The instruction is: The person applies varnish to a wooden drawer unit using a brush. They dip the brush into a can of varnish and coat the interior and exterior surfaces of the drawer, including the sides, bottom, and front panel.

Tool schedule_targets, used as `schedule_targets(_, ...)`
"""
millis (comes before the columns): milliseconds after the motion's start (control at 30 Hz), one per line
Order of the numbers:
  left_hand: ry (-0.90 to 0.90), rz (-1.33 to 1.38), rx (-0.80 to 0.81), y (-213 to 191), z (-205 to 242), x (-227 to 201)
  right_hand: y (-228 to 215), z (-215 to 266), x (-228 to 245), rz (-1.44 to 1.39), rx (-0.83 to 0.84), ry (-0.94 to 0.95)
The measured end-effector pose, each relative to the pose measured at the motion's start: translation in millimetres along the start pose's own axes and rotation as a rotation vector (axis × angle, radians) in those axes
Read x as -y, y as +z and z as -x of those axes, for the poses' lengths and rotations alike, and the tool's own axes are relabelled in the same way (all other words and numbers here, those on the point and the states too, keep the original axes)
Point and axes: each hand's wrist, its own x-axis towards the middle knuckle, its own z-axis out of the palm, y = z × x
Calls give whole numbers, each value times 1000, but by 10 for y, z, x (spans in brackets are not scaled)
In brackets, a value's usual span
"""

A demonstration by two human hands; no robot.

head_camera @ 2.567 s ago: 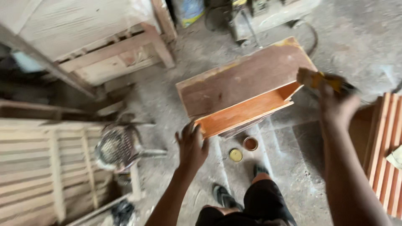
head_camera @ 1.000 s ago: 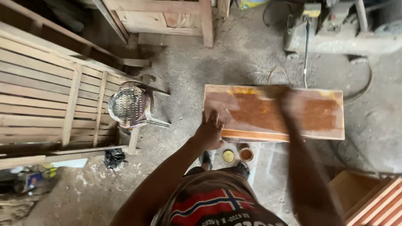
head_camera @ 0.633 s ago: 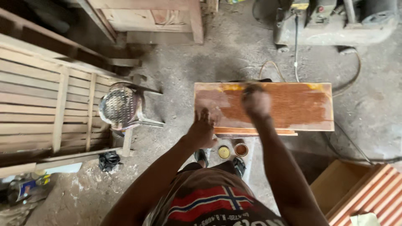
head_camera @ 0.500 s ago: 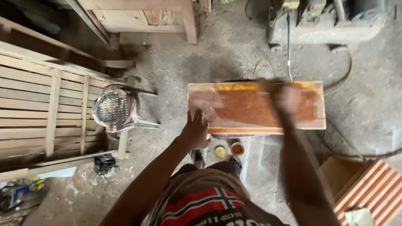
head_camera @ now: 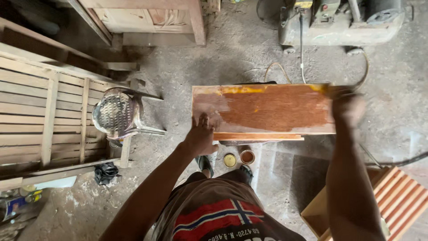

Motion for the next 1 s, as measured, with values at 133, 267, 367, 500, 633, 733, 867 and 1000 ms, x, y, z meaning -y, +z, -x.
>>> schedule_targets(133, -8, 38, -39, -12, -43, -38, 6, 40, -252, -393, 32, -71)
schedule_targets(267, -23, 13, -15, -9, -68, -46, 111, 160, -679, -1096, -55, 299)
schedule_targets(367, -43, 14, 0, -27, -65, -73, 59, 246, -830, -1389, -104, 577)
schedule_targets(500, -54, 28, -23, -21, -52, -45, -123, 487, -678, -1077, -142, 454)
schedule_targets(633, -30, 56, -19, 7, -109, -60, -357, 750, -354, -570, -121, 256)
schedule_targets(733, -41, 12, 1, 60, -93, -47, -370, 1155, -80, -149, -52, 119)
schedule_targets(867, -54, 42, 31, 1, -112, -78, -180, 1609, 305, 149, 107, -71)
schedule_targets(1000, -59, 56, 25, -24, -103, -81, 110, 1838, 447, -80, 170, -33)
